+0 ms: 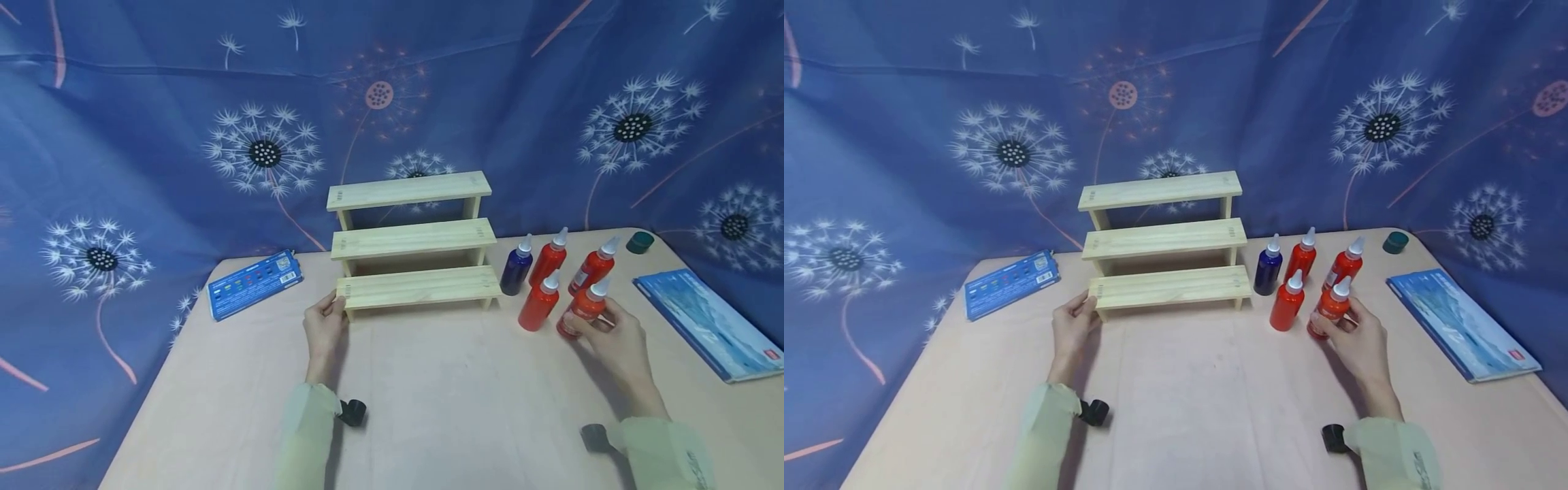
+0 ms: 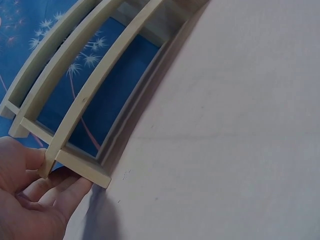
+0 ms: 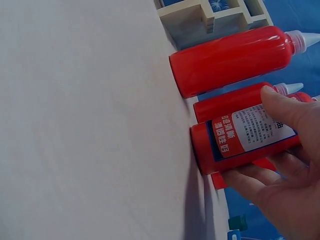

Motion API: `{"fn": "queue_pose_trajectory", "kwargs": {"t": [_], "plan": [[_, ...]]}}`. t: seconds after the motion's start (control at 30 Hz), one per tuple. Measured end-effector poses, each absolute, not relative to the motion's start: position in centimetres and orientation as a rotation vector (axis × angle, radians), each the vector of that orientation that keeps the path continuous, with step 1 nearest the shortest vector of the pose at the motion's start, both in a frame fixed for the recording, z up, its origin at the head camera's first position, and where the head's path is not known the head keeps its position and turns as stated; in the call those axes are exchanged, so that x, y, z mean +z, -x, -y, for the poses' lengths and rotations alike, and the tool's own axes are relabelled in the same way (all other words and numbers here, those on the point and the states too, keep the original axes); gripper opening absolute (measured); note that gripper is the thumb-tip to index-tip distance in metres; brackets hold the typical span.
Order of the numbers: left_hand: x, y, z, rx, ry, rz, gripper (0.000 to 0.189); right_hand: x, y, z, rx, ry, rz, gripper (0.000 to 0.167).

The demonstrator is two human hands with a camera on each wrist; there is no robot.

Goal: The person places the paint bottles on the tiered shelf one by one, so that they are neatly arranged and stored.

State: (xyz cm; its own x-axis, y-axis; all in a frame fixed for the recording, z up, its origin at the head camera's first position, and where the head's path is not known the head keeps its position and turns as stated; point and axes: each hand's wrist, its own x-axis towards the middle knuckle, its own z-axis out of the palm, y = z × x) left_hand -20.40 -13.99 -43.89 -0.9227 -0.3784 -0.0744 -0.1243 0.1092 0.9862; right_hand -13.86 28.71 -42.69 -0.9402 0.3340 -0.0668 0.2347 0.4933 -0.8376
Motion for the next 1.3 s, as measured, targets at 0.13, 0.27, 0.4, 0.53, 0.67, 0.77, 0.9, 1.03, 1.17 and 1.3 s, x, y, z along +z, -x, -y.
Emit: {"fn": "queue_pose_trajectory", "kwargs": {"t": [0.13, 0.27, 0.4, 0.53, 0.67, 0.77, 0.9, 1.03, 1.17, 1.3], "plan": [[-43.8, 20.3, 13.8, -1.911, -0.495, 2.188, 0.037, -42.0, 13.3, -28.6, 1.436, 0.529, 2.642, 0.086], [-43.7, 20.2, 13.8, -1.91, -0.49, 2.192, 0.038, -40.6, 12.8, -28.2, 1.461, 0.561, 2.648, 0.088], [-43.8, 20.2, 13.9, -1.903, -0.504, 2.194, 0.037, -39.3, 12.5, -28.0, 1.466, 0.527, 2.663, 0.087], [-43.9, 20.2, 14.0, -1.888, -0.518, 2.203, 0.036, -38.5, 12.3, -27.9, 1.39, 0.478, 2.689, 0.085], [-44.0, 20.2, 14.1, -1.877, -0.525, 2.199, 0.036, -37.9, 12.1, -27.5, 1.311, 0.422, 2.692, 0.083], [-44.1, 20.3, 14.2, -1.878, -0.526, 2.195, 0.036, -37.3, 11.8, -27.3, 1.273, 0.363, 2.694, 0.082], [-44.2, 20.4, 14.3, -1.884, -0.533, 2.191, 0.036, -36.3, 11.5, -26.6, 1.244, 0.308, 2.686, 0.078], [-44.2, 20.4, 14.3, -1.891, -0.532, 2.182, 0.035, -35.4, 11.1, -25.5, 1.247, 0.262, 2.673, 0.074], [-44.2, 20.4, 14.2, -1.899, -0.511, 2.182, 0.035, -34.7, 11.0, -24.1, 1.232, 0.21, 2.658, 0.073], [-44.1, 20.5, 14.1, -1.892, -0.508, 2.184, 0.035, -34.2, 11.4, -22.5, 1.205, 0.145, 2.646, 0.069]]}}
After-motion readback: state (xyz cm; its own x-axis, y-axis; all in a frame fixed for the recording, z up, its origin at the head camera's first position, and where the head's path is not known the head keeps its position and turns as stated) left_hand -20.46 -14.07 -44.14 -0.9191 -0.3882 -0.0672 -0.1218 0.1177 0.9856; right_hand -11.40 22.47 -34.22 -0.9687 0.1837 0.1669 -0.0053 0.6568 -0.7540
